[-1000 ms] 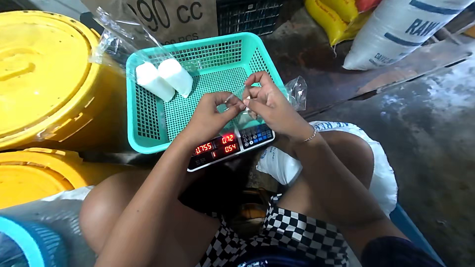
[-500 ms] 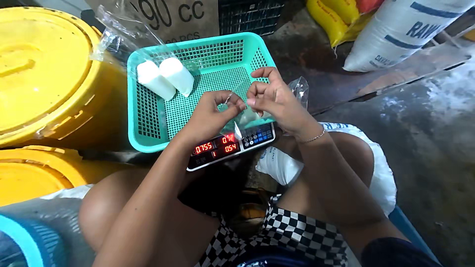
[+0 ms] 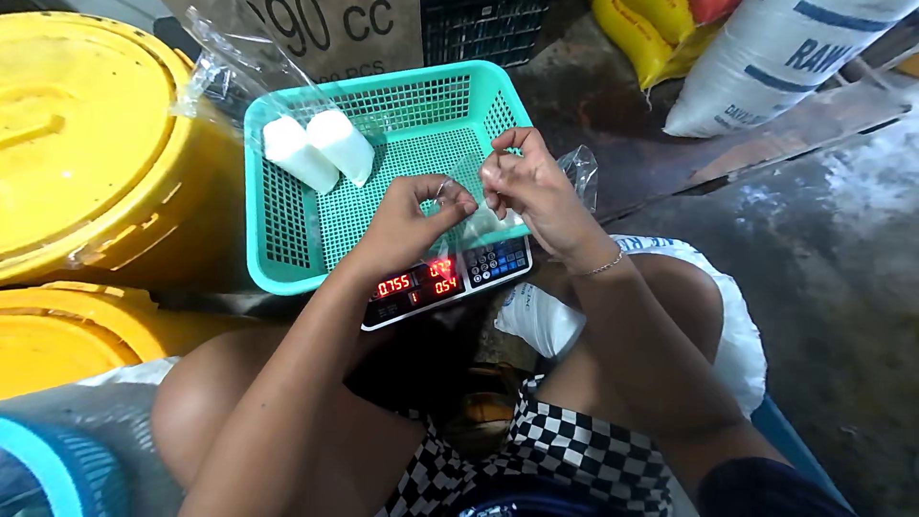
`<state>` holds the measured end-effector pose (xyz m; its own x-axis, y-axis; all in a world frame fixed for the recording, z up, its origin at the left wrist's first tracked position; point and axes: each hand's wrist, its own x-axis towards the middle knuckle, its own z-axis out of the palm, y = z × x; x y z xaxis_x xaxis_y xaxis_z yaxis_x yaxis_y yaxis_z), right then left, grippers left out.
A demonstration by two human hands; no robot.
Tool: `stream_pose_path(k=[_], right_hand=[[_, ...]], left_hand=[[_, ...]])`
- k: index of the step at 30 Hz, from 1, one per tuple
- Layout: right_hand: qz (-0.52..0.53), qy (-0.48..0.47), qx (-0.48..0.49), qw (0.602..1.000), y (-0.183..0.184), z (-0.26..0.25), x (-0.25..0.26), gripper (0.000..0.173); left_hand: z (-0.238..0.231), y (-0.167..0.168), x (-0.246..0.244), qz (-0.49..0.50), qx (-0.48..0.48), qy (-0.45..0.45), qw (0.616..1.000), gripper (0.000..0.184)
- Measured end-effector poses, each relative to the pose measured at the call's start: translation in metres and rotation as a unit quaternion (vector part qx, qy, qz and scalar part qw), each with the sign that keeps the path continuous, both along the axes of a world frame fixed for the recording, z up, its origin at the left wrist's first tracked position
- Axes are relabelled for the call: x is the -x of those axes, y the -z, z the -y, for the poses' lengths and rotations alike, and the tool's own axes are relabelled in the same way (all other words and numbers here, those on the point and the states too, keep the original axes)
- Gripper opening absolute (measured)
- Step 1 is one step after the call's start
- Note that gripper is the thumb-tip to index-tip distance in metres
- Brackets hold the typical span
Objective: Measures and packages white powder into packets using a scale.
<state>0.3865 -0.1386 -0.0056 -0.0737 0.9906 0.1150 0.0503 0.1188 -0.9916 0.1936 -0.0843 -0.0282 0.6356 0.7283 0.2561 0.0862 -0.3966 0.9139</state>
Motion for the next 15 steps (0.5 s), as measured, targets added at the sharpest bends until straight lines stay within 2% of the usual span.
stream_pose_path(k=[3,9,15], right_hand=[[0.027,-0.025,-0.012,0.999,0.0,0.001,-0.002,0.035],[0.024,-0.05,0.019,0.998,0.004,0.004,0.01,0.016],[-0.003,-0.05,0.027,0.998,0.009,0.003,0.014,0.012]], left_hand=[[0.001,-0.001,-0.001,-0.007,0.002,-0.005,1.0,0.009],[0.0,0.003,-0.001,0.0,0.001,-0.012,1.0,0.007],[0.002,0.0,-0.001,-0.002,0.01,-0.001,1.0,0.007]])
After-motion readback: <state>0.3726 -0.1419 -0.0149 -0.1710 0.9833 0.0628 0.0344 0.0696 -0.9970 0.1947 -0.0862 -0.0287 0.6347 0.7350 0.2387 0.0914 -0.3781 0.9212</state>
